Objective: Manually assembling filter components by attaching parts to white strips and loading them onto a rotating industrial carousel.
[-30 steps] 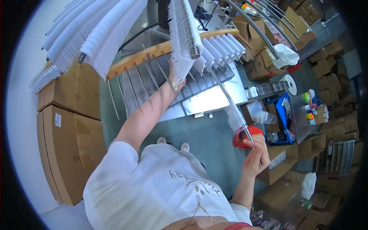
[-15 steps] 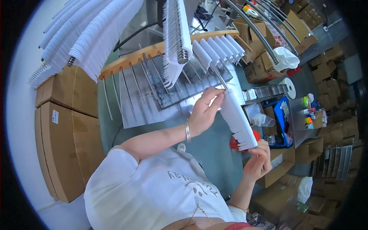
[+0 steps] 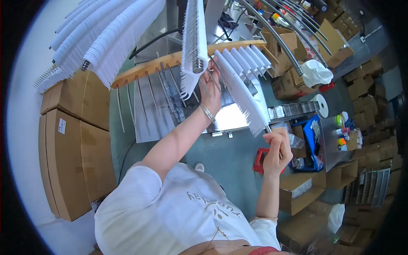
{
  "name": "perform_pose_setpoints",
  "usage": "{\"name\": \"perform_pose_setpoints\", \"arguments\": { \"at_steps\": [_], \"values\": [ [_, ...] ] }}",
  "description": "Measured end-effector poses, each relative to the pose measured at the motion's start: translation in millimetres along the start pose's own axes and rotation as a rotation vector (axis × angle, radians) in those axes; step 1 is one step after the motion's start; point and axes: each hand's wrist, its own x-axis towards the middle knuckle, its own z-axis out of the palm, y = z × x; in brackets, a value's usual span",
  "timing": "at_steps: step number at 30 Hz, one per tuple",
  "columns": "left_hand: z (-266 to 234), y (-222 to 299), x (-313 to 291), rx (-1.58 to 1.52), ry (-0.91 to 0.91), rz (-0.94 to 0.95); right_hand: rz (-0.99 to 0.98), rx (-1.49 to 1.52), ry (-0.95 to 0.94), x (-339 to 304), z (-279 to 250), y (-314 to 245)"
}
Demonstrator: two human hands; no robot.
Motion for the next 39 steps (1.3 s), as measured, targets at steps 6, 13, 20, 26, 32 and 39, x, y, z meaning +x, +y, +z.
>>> {"name": "perform_pose_setpoints", "arguments": {
  "at_steps": [6, 13, 20, 26, 32, 39],
  "values": [
    [6.5, 4.1, 0.8, -0.078, 0.106, -0.067, 0.005, 0.078, 0.02, -3.9, -7.0, 6.7],
    [12.7, 15.5, -28.1, -0.152, -0.06, -0.133, 0.018, 0.199, 0.11, -23.7, -41.3, 11.8],
    [46.0, 25.9, -89.6, -0.287, -0.093, -0.319, -0.036, 0.065, 0.123, -82.0, -101.1, -13.6],
    [74.9, -24.4, -96.2, -0.301, -0.22, -0.934, -0.345, -0.61, -0.1, -119.9, -82.5, -56.1],
    [77.3, -60.2, -135.0, -0.032, -0.561, -1.33, -0.266, -0.092, -0.629, -111.9, -86.9, -66.4],
    [93.7, -53.1, -176.6, -0.012, -0.592, -1.362, 0.683, 0.101, 0.442, -78.2, -100.7, 68.3]
  ]
}}
